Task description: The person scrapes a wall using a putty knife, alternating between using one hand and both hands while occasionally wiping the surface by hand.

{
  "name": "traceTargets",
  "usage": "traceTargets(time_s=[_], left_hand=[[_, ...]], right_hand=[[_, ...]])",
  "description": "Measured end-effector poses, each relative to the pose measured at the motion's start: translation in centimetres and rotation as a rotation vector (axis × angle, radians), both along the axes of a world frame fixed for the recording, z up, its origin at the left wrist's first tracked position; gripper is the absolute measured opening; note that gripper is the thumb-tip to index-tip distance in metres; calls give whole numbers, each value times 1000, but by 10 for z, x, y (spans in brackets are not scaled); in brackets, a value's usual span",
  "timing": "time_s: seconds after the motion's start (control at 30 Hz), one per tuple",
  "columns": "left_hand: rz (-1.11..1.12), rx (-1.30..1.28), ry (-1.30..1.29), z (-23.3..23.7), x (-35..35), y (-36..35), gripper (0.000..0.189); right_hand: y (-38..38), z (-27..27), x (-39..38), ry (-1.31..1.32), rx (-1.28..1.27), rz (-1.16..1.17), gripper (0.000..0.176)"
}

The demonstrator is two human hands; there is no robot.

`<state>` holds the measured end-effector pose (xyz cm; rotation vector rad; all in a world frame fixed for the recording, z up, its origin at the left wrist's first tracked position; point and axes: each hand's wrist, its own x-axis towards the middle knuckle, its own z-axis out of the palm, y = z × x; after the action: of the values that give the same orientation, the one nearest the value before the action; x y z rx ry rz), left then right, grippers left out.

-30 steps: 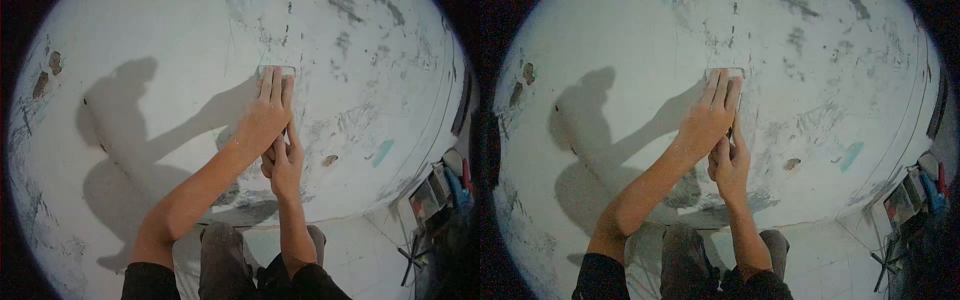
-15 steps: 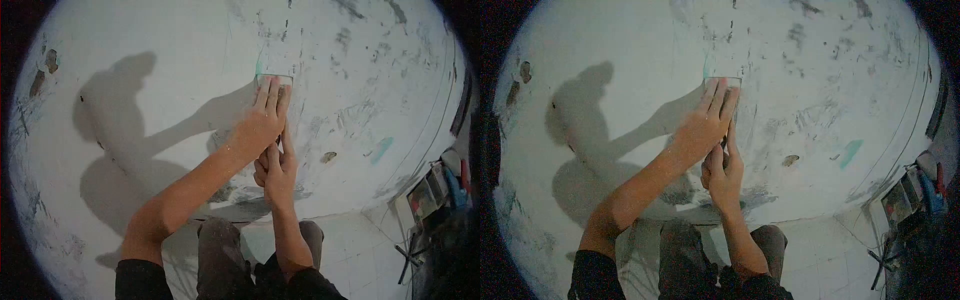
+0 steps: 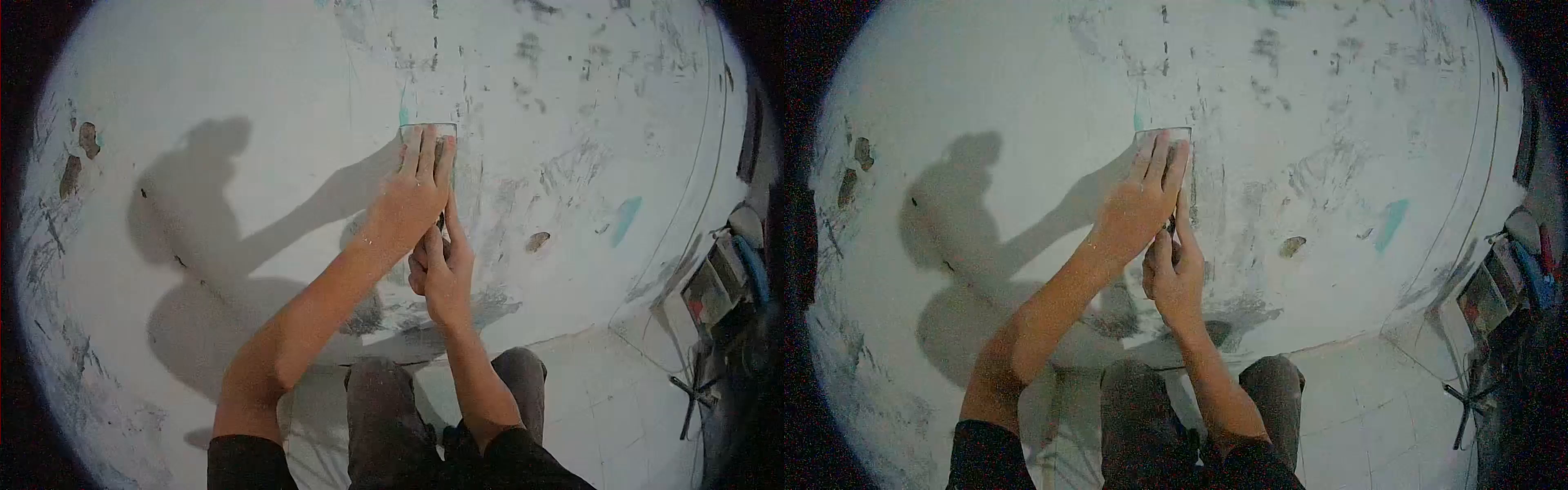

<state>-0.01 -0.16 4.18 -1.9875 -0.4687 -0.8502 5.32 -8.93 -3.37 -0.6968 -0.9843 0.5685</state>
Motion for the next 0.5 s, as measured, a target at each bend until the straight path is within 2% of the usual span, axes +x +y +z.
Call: traceTargets(time_s=[0.1,0.13,0.23,0.37,0.4,0.5], left_hand=[[41,1,28,-2,0,2,66],[35,-22,16,1,1,2,67],[73,-14,43,3,1,0,69],[-14,-28,25,6,-5,3,70],[-10,-13,0,8,-1,4,69],[-41,4,-47,5,-2,10,65]], right_hand=[[-4,-4,0,-7,-35,8,57],[-4,4,0,64,-21,77,57],[3,1,0,33,-1,29,57],[-5,14,-6,41,-20,45,58],[5,12,-7,28,40,31,59],[4,1,-10,33,-1,21,59]])
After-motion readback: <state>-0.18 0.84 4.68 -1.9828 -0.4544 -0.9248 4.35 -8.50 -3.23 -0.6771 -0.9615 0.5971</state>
